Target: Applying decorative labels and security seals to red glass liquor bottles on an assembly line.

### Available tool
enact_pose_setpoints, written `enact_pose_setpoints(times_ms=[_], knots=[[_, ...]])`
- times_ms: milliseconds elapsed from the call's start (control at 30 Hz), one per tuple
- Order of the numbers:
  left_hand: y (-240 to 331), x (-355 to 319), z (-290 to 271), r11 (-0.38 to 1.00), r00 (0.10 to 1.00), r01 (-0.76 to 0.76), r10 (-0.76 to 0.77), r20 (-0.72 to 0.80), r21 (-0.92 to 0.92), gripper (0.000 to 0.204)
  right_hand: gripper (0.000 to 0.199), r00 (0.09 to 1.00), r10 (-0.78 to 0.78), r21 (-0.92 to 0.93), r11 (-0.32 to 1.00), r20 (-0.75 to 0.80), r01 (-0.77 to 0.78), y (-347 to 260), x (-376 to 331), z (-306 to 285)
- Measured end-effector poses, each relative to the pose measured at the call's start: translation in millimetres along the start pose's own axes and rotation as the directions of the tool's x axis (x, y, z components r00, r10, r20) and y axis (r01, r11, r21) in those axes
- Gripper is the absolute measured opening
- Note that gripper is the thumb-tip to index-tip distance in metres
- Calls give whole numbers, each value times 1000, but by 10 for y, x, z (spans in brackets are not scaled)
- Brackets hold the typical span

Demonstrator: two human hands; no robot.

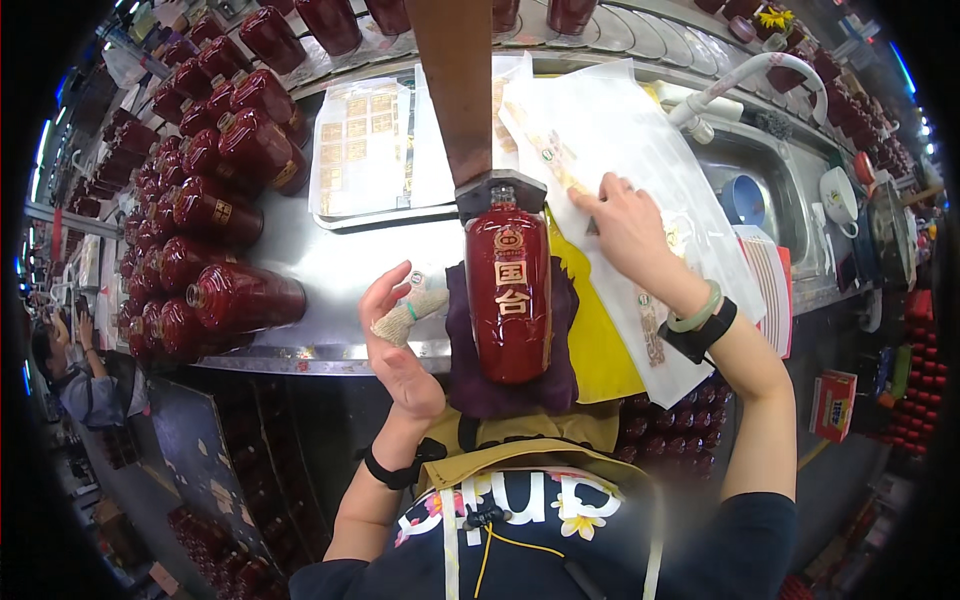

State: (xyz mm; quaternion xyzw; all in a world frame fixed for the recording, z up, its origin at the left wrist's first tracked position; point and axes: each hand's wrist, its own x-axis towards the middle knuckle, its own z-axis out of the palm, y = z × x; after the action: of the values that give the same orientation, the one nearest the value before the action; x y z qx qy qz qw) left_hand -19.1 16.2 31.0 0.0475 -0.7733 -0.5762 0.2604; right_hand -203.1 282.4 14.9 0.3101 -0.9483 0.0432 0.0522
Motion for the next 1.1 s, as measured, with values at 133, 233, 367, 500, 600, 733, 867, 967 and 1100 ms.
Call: enact_pose_setpoints(times_ms=[133, 233, 367, 500, 600, 733, 867, 967, 1100], knots=[[-25, 20, 6, 1000, 1000, -11, 11, -5, -2, 95, 41, 999, 21, -78, 997, -30, -23, 524, -18, -31], [-20, 43, 0, 999, 999, -30, 30, -35, 18, 93, 38, 998, 62, -125, 990, -15, -63, 1058, -71, -74], [-18, 26, -11, 1000, 998, -15, 15, -62, 9, 91, 38, 969, 243, -142, 962, 39, -236, 1744, -127, -145], [-38, 26, -41, 999, 997, -37, 37, -69, -4, 89, 34, 929, 362, 226, 914, -77, -337, 2584, -194, 166], [-37, 29, -75, 999, 997, -41, 40, -70, -12, 88, 18, 527, 699, 770, -52, 483, -636, 3055, -403, 346], [-7, 15, -139, 998, 996, -50, 53, -70, 50, 87, 20, 597, 675, 839, -59, 433, -542, 2952, -292, 307], [-10, -23, -150, 998, 993, -49, 51, -105, 27, 87, 24, 666, 648, 905, -88, 370, -417, 2674, -255, 241], [3, -13, -95, 999, 995, -33, 34, -95, 11, 86, 29, 699, 644, 940, -105, 312, -323, 2625, -288, 146], [52, 18, -20, 999, 999, -26, 26, -27, 24, 87, 43, 706, 666, 573, 489, 243, -658, 2492, -128, 266]])
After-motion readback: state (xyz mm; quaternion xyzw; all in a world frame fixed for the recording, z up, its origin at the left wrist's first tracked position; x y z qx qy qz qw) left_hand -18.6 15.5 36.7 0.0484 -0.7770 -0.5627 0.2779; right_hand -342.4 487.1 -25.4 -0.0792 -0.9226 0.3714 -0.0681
